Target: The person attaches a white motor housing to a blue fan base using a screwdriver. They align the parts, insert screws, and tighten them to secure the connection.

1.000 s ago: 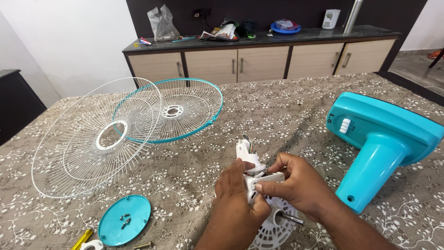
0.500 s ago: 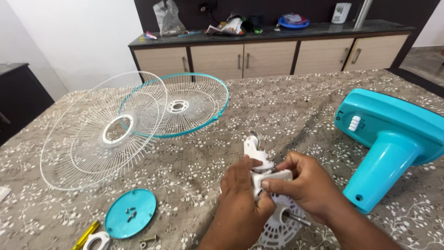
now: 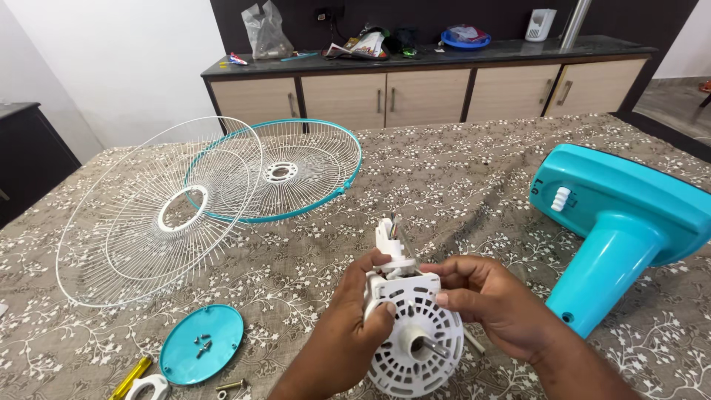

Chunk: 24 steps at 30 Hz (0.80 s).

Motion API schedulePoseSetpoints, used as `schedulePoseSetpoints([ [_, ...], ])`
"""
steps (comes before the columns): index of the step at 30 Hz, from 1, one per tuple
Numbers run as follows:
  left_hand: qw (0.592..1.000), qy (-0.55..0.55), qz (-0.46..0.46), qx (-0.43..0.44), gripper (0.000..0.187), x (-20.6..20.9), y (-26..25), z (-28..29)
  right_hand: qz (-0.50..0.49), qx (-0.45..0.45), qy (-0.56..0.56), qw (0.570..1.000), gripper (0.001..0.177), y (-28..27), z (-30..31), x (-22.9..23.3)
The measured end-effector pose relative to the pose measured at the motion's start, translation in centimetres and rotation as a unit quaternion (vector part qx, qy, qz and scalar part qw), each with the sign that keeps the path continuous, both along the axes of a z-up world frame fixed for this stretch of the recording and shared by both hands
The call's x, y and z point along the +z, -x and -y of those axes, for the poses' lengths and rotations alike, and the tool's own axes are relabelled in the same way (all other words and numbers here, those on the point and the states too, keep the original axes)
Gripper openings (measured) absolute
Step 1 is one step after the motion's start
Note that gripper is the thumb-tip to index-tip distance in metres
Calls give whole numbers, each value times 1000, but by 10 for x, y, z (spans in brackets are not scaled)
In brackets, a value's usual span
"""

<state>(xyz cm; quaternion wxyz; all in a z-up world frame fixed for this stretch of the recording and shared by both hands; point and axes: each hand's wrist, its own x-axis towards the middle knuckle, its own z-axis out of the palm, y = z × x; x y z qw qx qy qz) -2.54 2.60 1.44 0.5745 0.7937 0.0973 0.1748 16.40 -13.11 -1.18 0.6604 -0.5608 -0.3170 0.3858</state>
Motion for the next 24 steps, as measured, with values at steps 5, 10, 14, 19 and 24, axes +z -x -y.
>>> schedulePoseSetpoints([
  [5,999,-33,24,3,65,-8,-1,-2,-7,-39,10,999,35,-3,-3,-10],
  [10,1000,-20,8,12,66,-12,-1,-3,18,-66,-36,997,24,1,-10,-15],
  [14,1000,-4,28,6,64,-14,-3,-7,48,-90,-46,994,18,9,-16,-14],
  [19,997,64,43,-13,61,-20,-2,-11,43,-99,-25,994,22,13,-20,-10],
  [24,982,180,50,-21,58,-22,2,-21,-77,-71,13,994,42,11,-21,-20],
])
